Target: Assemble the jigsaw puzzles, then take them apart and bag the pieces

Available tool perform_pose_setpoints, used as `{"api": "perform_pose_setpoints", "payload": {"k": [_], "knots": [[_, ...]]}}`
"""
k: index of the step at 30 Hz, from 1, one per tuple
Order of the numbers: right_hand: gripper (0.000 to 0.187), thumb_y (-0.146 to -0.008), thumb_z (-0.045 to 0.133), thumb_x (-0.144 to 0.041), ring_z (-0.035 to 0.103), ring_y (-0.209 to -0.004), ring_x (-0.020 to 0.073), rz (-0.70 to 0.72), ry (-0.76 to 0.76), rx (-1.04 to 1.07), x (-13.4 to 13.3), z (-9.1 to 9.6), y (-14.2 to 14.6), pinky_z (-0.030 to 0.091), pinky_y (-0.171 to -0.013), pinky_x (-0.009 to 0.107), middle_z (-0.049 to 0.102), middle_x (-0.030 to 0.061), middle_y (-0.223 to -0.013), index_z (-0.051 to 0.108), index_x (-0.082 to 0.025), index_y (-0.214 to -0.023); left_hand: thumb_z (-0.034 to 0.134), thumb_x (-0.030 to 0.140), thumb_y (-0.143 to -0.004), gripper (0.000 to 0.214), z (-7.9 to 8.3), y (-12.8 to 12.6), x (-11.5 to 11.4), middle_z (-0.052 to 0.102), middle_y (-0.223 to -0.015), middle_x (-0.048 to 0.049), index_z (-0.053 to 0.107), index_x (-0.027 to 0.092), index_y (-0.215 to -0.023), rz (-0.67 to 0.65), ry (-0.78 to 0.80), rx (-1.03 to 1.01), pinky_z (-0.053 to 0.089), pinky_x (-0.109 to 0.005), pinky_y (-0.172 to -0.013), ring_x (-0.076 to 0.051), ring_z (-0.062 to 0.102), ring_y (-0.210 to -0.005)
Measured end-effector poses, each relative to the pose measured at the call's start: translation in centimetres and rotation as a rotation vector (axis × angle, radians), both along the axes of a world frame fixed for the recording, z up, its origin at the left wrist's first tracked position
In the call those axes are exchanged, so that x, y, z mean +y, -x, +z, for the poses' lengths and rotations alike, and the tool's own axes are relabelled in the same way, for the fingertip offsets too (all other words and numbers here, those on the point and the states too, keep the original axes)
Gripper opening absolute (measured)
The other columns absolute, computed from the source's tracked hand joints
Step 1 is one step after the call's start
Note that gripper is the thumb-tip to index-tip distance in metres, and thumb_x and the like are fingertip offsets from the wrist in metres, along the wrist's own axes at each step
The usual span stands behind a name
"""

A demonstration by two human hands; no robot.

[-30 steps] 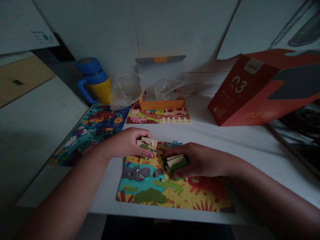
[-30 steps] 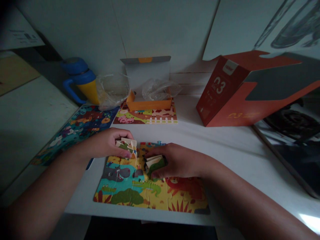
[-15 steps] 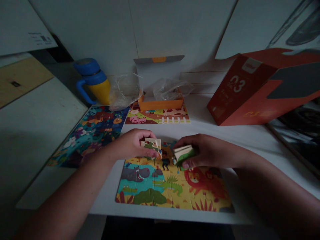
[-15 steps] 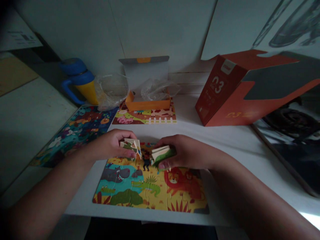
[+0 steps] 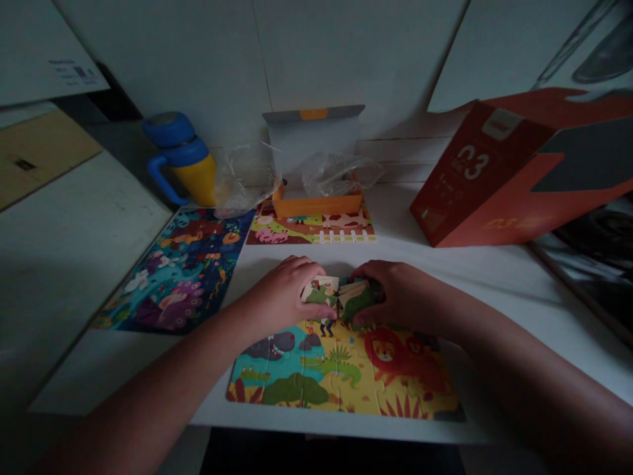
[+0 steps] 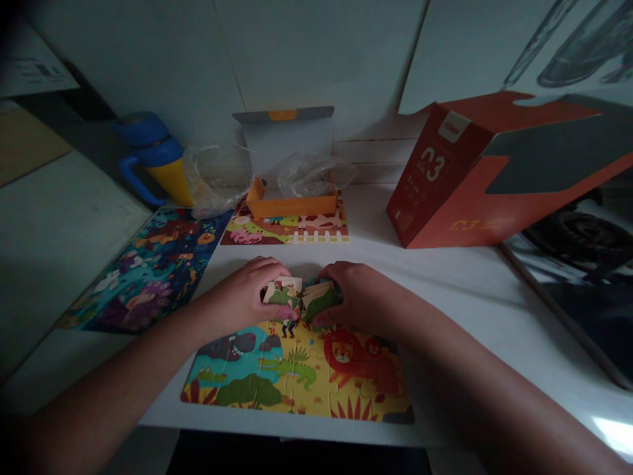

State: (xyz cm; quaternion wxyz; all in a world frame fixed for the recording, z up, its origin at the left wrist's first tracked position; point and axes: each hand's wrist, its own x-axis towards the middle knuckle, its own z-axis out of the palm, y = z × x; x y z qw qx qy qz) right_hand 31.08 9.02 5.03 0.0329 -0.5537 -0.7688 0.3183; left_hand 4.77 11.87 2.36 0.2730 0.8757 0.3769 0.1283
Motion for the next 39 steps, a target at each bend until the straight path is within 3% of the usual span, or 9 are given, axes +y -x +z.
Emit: {"api": "perform_pose_setpoints", "payload": {"k": [10,13,17,20,23,28,34,39], "knots": [[0.065,-0.068,0.094,-0.048,0.067,-0.097,0.0265,-0.018,-0.033,0.064,-0.3,-1.3,0.0,0.047,-0.078,0.034,0.073,0.0093,-0.115,0.064,-0.021,-0.120,0.098,0.048,-0.074,0.052,0.4,-0.1,-0.4,0.064,-0.113,-0.0038,0.065,0.023,-0.106,0.025,0.115,-0.049,0.049,-0.037,-0.091,-0.025,0.062,-0.105],[0.067,-0.069,0.092,-0.047,0.068,-0.088,0.0251,-0.044,0.033,0.101,-0.4,-1.1,0.1,0.045,-0.071,0.033,0.075,0.0058,-0.106,0.059,-0.023,-0.122,0.100,0.043,-0.072,0.051,0.7,-0.2,-0.7,0.062,-0.114,-0.0030,0.065,0.023,-0.105,0.019,0.131,-0.111,0.049,-0.034,-0.086,-0.023,0.061,-0.101],[0.062,-0.074,0.088,-0.040,0.070,-0.093,0.0246,-0.054,0.035,0.176,-0.2,-0.4,-0.1,0.048,-0.077,0.033,0.078,0.0063,-0.114,0.061,-0.023,-0.128,0.100,0.037,-0.071,0.048,1.1,-0.2,-0.8,0.064,-0.111,-0.0021,0.067,0.023,-0.103,0.058,0.171,-0.157,0.048,-0.034,-0.082,-0.021,0.061,-0.097],[0.048,-0.079,0.084,-0.043,0.071,-0.093,0.0244,-0.029,0.065,0.186,0.1,0.0,-0.4,0.050,-0.080,0.033,0.080,0.0046,-0.112,0.071,-0.024,-0.121,0.097,0.037,-0.074,0.045,0.8,0.0,-0.5,0.065,-0.099,0.0005,0.065,0.023,-0.103,0.121,0.336,-0.225,0.046,-0.032,-0.074,-0.018,0.060,-0.087],[0.035,-0.084,0.080,-0.053,0.071,-0.085,0.0237,0.004,0.129,0.190,0.3,0.1,-0.8,0.049,-0.071,0.032,0.081,0.0021,-0.098,0.076,-0.025,-0.105,0.094,0.037,-0.077,0.046,0.1,0.3,-0.2,0.063,-0.091,0.0028,0.060,0.023,-0.104,0.130,0.538,-0.354,0.046,-0.030,-0.071,-0.016,0.059,-0.083],[0.034,-0.087,0.076,-0.054,0.069,-0.080,0.0220,-0.038,0.177,0.245,0.1,0.2,-0.9,0.047,-0.063,0.030,0.079,0.0010,-0.091,0.075,-0.025,-0.105,0.093,0.036,-0.076,0.051,-0.5,0.3,0.2,0.061,-0.090,0.0036,0.055,0.023,-0.107,0.162,0.664,-0.457,0.048,-0.028,-0.071,-0.015,0.059,-0.081],[0.040,-0.088,0.076,-0.060,0.064,-0.077,0.0198,-0.047,0.188,0.305,0.1,0.2,-1.1,0.046,-0.064,0.030,0.075,0.0015,-0.089,0.073,-0.023,-0.103,0.094,0.030,-0.076,0.047,-0.4,0.3,0.4,0.067,-0.093,0.0022,0.060,0.020,-0.107,0.143,0.798,-0.566,0.051,-0.027,-0.073,-0.014,0.063,-0.082],[0.042,-0.087,0.080,-0.059,0.060,-0.081,0.0186,-0.010,0.254,0.560,0.1,-0.1,-1.4,0.048,-0.070,0.029,0.070,0.0020,-0.091,0.071,-0.021,-0.101,0.093,0.026,-0.081,0.040,0.1,0.5,0.3,0.072,-0.097,0.0005,0.066,0.019,-0.110,0.053,0.904,-0.678,0.055,-0.027,-0.081,-0.013,0.068,-0.086]]}}
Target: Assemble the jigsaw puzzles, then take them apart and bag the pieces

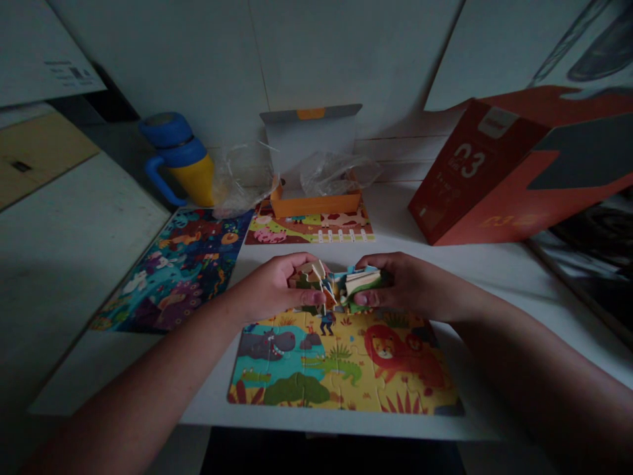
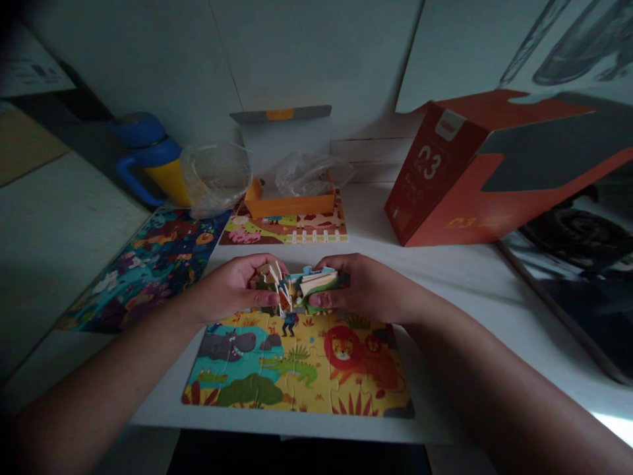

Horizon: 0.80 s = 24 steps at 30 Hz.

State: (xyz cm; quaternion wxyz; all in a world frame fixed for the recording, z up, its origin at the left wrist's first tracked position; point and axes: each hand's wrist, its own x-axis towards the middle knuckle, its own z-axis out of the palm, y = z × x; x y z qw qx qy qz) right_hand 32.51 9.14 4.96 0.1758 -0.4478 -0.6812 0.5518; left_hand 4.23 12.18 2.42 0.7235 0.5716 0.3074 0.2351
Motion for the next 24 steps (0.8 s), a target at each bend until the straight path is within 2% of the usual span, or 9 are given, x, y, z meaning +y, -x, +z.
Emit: {"api": "perform_pose_setpoints", "payload": {"k": [3,8,13,17,21,24], "knots": [[0.037,-0.089,0.082,-0.053,0.059,-0.082,0.0167,0.002,0.042,0.135,-0.1,0.0,0.0,0.049,-0.072,0.028,0.068,0.0013,-0.092,0.070,-0.020,-0.100,0.094,0.027,-0.081,0.040,0.3,0.2,-0.2,0.074,-0.097,-0.0007,0.067,0.019,-0.110,-0.013,0.023,-0.040,0.056,-0.027,-0.080,-0.014,0.070,-0.086],[0.032,-0.087,0.087,-0.046,0.059,-0.080,0.0144,0.020,0.057,0.234,-0.3,-0.1,0.2,0.049,-0.071,0.027,0.067,-0.0006,-0.088,0.071,-0.020,-0.098,0.094,0.027,-0.081,0.040,1.1,0.3,-0.6,0.073,-0.093,-0.0006,0.068,0.019,-0.110,-0.040,0.013,-0.055,0.056,-0.025,-0.074,-0.014,0.069,-0.081],[0.035,-0.085,0.089,-0.047,0.063,-0.080,0.0152,-0.090,0.004,0.292,-0.2,-0.2,0.3,0.052,-0.072,0.027,0.072,0.0011,-0.091,0.072,-0.020,-0.099,0.091,0.028,-0.082,0.034,1.5,0.2,-0.7,0.070,-0.089,0.0022,0.068,0.019,-0.105,0.151,-0.099,0.002,0.057,-0.024,-0.072,-0.012,0.068,-0.077],[0.039,-0.085,0.087,-0.052,0.067,-0.079,0.0179,-0.182,-0.083,0.179,0.1,-0.8,0.0,0.053,-0.070,0.030,0.076,0.0043,-0.094,0.075,-0.021,-0.105,0.089,0.029,-0.081,0.038,1.0,1.0,0.2,0.074,-0.102,-0.0013,0.067,0.022,-0.111,0.267,-0.276,0.119,0.062,-0.032,-0.080,-0.017,0.073,-0.090],[0.035,-0.089,0.081,-0.051,0.066,-0.074,0.0193,-0.296,-0.292,-0.096,0.4,-1.7,0.3,0.049,-0.065,0.031,0.078,0.0036,-0.090,0.075,-0.022,-0.108,0.087,0.031,-0.085,0.027,0.8,1.5,0.6,0.073,-0.095,-0.0007,0.071,0.022,-0.104,0.186,-0.581,0.326,0.060,-0.031,-0.078,-0.017,0.071,-0.087],[0.026,-0.093,0.078,-0.043,0.068,-0.080,0.0211,-0.335,-0.492,-0.231,0.5,-2.5,1.1,0.049,-0.071,0.032,0.079,0.0041,-0.097,0.074,-0.023,-0.109,0.087,0.027,-0.088,0.021,0.6,0.6,0.2,0.073,-0.099,-0.0011,0.072,0.022,-0.102,0.105,-0.806,0.377,0.057,-0.031,-0.082,-0.017,0.069,-0.091]]}}
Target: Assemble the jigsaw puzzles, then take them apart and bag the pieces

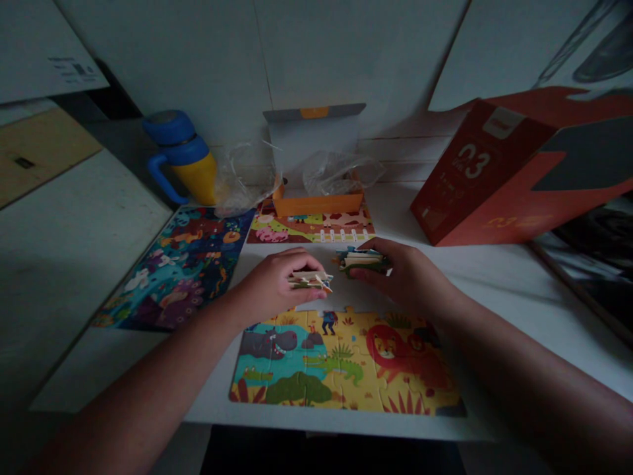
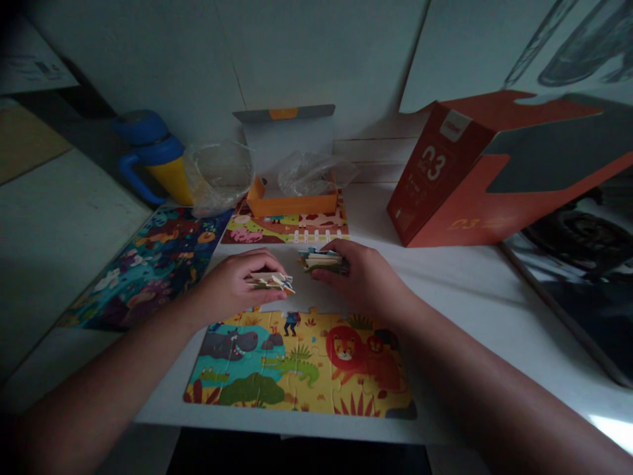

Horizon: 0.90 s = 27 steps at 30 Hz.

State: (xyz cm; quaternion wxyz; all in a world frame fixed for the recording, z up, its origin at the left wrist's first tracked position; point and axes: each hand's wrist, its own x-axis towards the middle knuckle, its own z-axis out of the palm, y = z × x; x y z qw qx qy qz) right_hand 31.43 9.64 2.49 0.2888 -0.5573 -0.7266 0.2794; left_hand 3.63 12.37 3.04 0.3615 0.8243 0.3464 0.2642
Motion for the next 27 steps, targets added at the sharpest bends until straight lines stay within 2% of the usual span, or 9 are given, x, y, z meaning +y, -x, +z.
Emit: {"api": "perform_pose_setpoints", "payload": {"k": [4,7,11,16,19,22,27], "knots": [[0.019,-0.095,0.077,-0.033,0.070,-0.091,0.0224,0.055,-0.140,-0.023,0.2,-1.1,1.2,0.051,-0.080,0.033,0.077,0.0058,-0.104,0.071,-0.022,-0.109,0.088,0.023,-0.089,0.023,-0.8,-1.4,-0.5,0.071,-0.104,-0.0023,0.071,0.021,-0.105,-0.088,-0.118,-0.001,0.055,-0.032,-0.084,-0.018,0.069,-0.096],[0.019,-0.099,0.072,-0.030,0.070,-0.097,0.0228,0.143,-0.158,-0.044,0.3,-1.5,1.7,0.052,-0.085,0.034,0.075,0.0078,-0.109,0.069,-0.021,-0.114,0.089,0.022,-0.088,0.026,-1.5,-1.7,-0.3,0.069,-0.103,-0.0022,0.068,0.021,-0.103,-0.085,-0.219,0.024,0.054,-0.035,-0.087,-0.020,0.067,-0.099],[0.027,-0.104,0.064,-0.035,0.069,-0.104,0.0250,0.214,-0.167,-0.112,0.0,-1.3,1.3,0.052,-0.088,0.037,0.073,0.0121,-0.119,0.065,-0.020,-0.126,0.092,0.021,-0.084,0.031,-2.0,-1.6,0.1,0.063,-0.109,-0.0037,0.065,0.021,-0.100,-0.053,-0.315,0.034,0.053,-0.037,-0.089,-0.022,0.063,-0.104],[0.025,-0.102,0.063,-0.035,0.069,-0.092,0.0237,0.203,-0.106,-0.194,-0.1,-0.6,0.6,0.050,-0.080,0.036,0.075,0.0112,-0.112,0.068,-0.019,-0.122,0.095,0.026,-0.081,0.035,-2.0,-1.4,0.3,0.061,-0.107,-0.0030,0.065,0.020,-0.097,-0.026,-0.303,0.025,0.053,-0.034,-0.087,-0.020,0.063,-0.101],[0.019,-0.101,0.065,-0.033,0.066,-0.088,0.0217,0.206,-0.099,-0.176,0.0,-0.3,0.6,0.047,-0.078,0.034,0.073,0.0089,-0.105,0.070,-0.019,-0.115,0.095,0.032,-0.082,0.033,-1.9,-1.3,0.4,0.066,-0.099,-0.0012,0.067,0.021,-0.095,-0.053,-0.268,0.029,0.052,-0.033,-0.084,-0.019,0.064,-0.095],[0.014,-0.101,0.067,-0.031,0.064,-0.087,0.0206,0.197,-0.115,-0.144,0.1,-0.2,1.0,0.046,-0.076,0.033,0.072,0.0076,-0.101,0.070,-0.020,-0.109,0.095,0.034,-0.082,0.030,-1.7,-1.4,0.4,0.066,-0.099,-0.0015,0.071,0.022,-0.096,-0.061,-0.227,0.003,0.053,-0.033,-0.084,-0.019,0.066,-0.095],[0.006,-0.099,0.069,-0.024,0.063,-0.087,0.0198,0.205,-0.132,-0.106,0.1,-0.5,1.5,0.045,-0.075,0.031,0.070,0.0067,-0.098,0.070,-0.021,-0.103,0.101,0.029,-0.072,0.042,-1.4,-1.6,0.3,0.064,-0.102,-0.0012,0.067,0.022,-0.096,0.074,-0.282,-0.060,0.054,-0.035,-0.086,-0.020,0.064,-0.098]]}}
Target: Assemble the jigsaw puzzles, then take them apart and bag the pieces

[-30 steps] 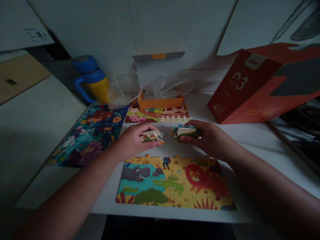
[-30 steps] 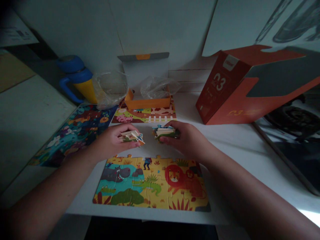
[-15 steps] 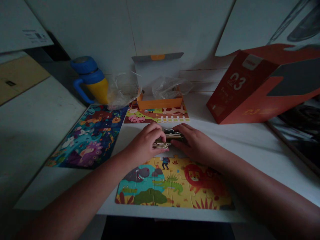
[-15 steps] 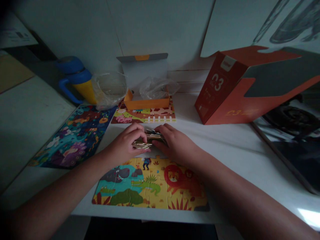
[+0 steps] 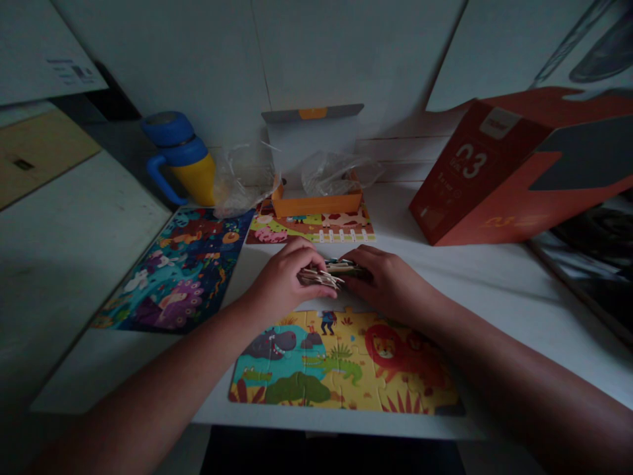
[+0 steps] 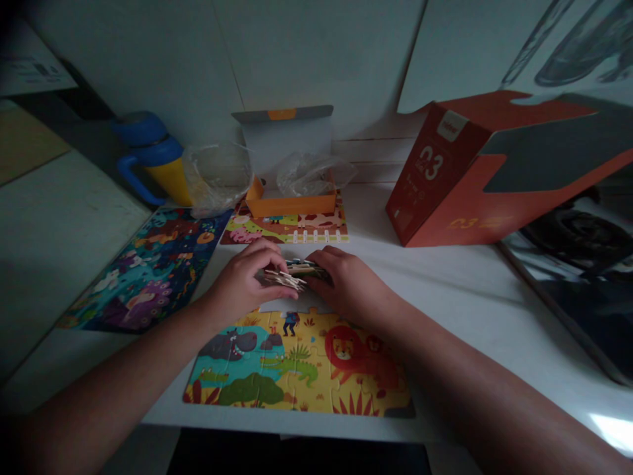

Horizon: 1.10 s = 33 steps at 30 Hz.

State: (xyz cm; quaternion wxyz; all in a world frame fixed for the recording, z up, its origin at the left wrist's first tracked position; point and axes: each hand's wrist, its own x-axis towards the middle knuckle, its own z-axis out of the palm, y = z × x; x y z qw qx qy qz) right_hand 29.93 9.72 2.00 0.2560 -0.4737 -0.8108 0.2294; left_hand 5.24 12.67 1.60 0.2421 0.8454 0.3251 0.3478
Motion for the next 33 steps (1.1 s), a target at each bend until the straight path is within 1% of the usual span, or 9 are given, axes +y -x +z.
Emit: {"api": "perform_pose_setpoints", "payload": {"k": [3,5,9,15,19,26,29,31,33], "knots": [[0.006,-0.099,0.068,-0.024,0.063,-0.087,0.0201,-0.002,0.000,-0.003,0.0,-0.1,0.0,0.045,-0.076,0.031,0.070,0.0077,-0.100,0.070,-0.020,-0.103,0.103,0.029,-0.069,0.053,-0.1,-0.1,0.1,0.064,-0.100,-0.0005,0.060,0.022,-0.099,0.085,0.032,-0.004,0.054,-0.035,-0.082,-0.020,0.062,-0.092],[0.007,-0.099,0.067,-0.023,0.063,-0.088,0.0204,0.005,0.005,0.000,-0.1,-0.1,0.0,0.045,-0.076,0.032,0.070,0.0083,-0.102,0.068,-0.020,-0.104,0.103,0.029,-0.070,0.057,-0.4,-0.1,0.1,0.064,-0.106,-0.0024,0.059,0.022,-0.107,0.102,0.095,-0.025,0.056,-0.036,-0.083,-0.021,0.064,-0.095],[0.010,-0.100,0.063,-0.022,0.063,-0.090,0.0202,0.040,0.016,0.011,-0.2,-0.1,-0.1,0.047,-0.079,0.033,0.069,0.0086,-0.105,0.068,-0.018,-0.109,0.099,0.024,-0.075,0.063,-1.1,-0.2,0.1,0.066,-0.122,-0.0067,0.058,0.024,-0.122,0.109,0.145,-0.026,0.058,-0.044,-0.099,-0.026,0.066,-0.113],[0.033,-0.100,0.061,-0.015,0.069,-0.107,0.0220,0.104,0.010,0.102,-0.4,-0.1,0.4,0.053,-0.093,0.035,0.073,0.0099,-0.122,0.069,-0.020,-0.131,0.089,0.013,-0.083,0.064,-1.2,-0.5,-0.3,0.066,-0.137,-0.0098,0.053,0.027,-0.135,0.002,0.175,0.030,0.055,-0.051,-0.112,-0.030,0.066,-0.127],[0.043,-0.101,0.062,-0.018,0.071,-0.114,0.0235,0.078,0.029,0.151,-0.7,-0.1,0.6,0.056,-0.097,0.039,0.074,0.0105,-0.132,0.064,-0.021,-0.144,0.085,0.013,-0.086,0.060,-1.0,-0.6,-0.5,0.068,-0.137,-0.0102,0.054,0.027,-0.135,-0.021,0.171,0.013,0.054,-0.051,-0.113,-0.030,0.066,-0.128],[0.038,-0.100,0.069,-0.028,0.077,-0.109,0.0237,0.008,0.110,0.216,-0.8,-0.4,0.4,0.061,-0.094,0.040,0.078,0.0089,-0.128,0.068,-0.024,-0.138,0.084,0.014,-0.086,0.061,-1.3,-0.4,-0.2,0.069,-0.139,-0.0101,0.054,0.027,-0.138,-0.017,0.206,0.021,0.056,-0.050,-0.111,-0.029,0.069,-0.125],[0.038,-0.101,0.069,-0.029,0.077,-0.108,0.0228,0.044,0.137,0.227,-0.8,-0.4,0.5,0.061,-0.094,0.039,0.077,0.0080,-0.129,0.067,-0.025,-0.138,0.083,0.012,-0.086,0.049,-1.1,-0.4,0.0,0.073,-0.128,-0.0089,0.061,0.024,-0.128,0.000,0.175,0.075,0.057,-0.048,-0.106,-0.027,0.071,-0.118],[0.041,-0.100,0.070,-0.029,0.076,-0.108,0.0235,0.061,0.106,0.206,-1.0,-0.1,0.6,0.061,-0.095,0.040,0.076,0.0089,-0.131,0.064,-0.025,-0.141,0.081,0.012,-0.087,0.038,-1.0,-0.3,0.2,0.075,-0.120,-0.0074,0.065,0.023,-0.120,0.027,0.170,0.101,0.058,-0.046,-0.101,-0.026,0.072,-0.112],[0.042,-0.100,0.069,-0.025,0.072,-0.114,0.0263,0.063,-0.018,0.155,-1.3,0.4,0.7,0.059,-0.100,0.044,0.073,0.0112,-0.134,0.062,-0.025,-0.142,0.081,0.016,-0.088,0.033,-0.9,-0.1,0.4,0.076,-0.116,-0.0063,0.068,0.023,-0.116,0.063,0.175,0.083,0.059,-0.044,-0.097,-0.026,0.073,-0.108]]}}
